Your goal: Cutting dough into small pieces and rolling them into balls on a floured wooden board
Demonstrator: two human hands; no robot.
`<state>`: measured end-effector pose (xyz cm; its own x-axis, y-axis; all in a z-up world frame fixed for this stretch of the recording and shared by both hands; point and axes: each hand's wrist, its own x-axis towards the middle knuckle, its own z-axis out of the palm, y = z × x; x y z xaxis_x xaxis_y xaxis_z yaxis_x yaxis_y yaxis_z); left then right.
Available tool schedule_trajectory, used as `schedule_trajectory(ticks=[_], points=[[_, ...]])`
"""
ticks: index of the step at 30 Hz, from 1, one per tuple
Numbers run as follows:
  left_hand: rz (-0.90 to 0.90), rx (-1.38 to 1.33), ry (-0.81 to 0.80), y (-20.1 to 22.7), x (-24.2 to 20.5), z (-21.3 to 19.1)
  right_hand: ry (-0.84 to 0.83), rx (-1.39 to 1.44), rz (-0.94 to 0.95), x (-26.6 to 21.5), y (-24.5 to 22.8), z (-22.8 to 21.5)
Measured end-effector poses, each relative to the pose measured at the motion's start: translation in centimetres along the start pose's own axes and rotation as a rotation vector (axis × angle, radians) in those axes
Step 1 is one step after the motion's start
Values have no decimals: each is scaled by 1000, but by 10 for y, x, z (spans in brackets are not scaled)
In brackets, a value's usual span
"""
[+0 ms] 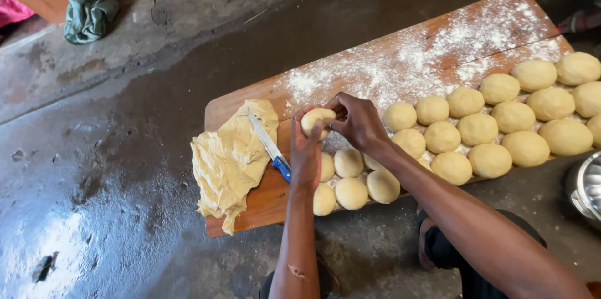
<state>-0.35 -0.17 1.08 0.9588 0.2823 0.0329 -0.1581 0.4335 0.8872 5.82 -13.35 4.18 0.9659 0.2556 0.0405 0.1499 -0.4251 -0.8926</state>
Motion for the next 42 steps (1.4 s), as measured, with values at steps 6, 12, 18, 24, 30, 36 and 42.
schedule_trajectory(ticks=[6, 12, 18, 24, 30, 36, 42], points=[[249, 513, 151, -24, 20, -37, 78, -48, -376, -27, -13, 5], [268, 212, 26, 9, 10, -18, -25, 182, -78, -11, 1, 4], [117, 344, 66, 4, -3, 10, 39, -133, -126, -11, -4, -10], [29, 453, 116, 5, 7, -4, 34, -357, -326, -15, 6, -4], [247, 618, 136, 8, 4, -24, 17, -330, -329, -16, -15, 4], [416, 850, 281, 21, 11, -59, -601, 317, -10, -23, -64, -16], [212, 347, 644, 44, 17, -117, -503, 492, 11, -10, -54, 16]])
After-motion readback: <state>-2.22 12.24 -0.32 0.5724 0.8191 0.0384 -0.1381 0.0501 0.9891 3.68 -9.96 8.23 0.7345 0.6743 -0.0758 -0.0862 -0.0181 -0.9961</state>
